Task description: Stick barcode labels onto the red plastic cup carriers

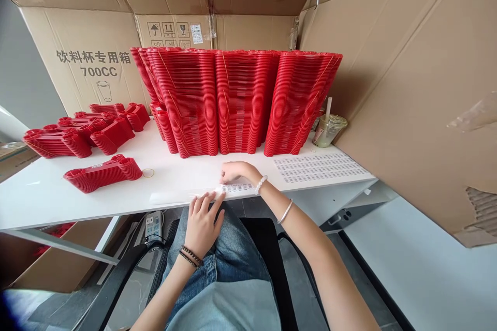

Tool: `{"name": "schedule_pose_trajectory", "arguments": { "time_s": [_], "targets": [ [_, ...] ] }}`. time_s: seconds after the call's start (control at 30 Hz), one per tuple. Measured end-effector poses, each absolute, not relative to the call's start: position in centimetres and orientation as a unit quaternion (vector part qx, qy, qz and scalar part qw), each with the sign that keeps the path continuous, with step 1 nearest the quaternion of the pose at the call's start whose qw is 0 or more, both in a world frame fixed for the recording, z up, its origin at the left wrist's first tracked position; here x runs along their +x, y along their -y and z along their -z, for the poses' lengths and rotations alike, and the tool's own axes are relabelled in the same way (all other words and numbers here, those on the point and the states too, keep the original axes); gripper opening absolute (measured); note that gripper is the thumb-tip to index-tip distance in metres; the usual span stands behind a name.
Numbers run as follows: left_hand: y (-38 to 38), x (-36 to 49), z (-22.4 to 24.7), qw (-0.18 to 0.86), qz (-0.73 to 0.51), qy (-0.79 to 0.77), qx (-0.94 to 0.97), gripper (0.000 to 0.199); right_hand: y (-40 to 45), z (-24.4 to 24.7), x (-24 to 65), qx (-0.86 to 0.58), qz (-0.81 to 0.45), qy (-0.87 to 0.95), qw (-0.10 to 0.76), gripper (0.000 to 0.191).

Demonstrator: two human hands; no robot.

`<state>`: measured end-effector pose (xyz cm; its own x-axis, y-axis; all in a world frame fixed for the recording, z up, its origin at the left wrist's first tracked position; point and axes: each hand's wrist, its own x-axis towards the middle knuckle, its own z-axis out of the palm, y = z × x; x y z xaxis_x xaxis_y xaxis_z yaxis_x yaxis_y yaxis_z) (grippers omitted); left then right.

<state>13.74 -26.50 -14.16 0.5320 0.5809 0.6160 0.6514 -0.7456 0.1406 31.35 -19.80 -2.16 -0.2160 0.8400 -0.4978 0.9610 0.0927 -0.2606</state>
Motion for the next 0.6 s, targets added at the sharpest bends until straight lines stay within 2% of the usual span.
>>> {"name": "schedule_pose_trajectory", "arguments": {
  "time_s": [0.6],
  "targets": [
    [26.7, 13.7, 13.8, 0.045, 0.314, 0.362, -0.877, 0.039, 20.2, 3.1, 32.8, 0.583, 0.313, -0.75, 0.024, 0.015]
  ]
}}
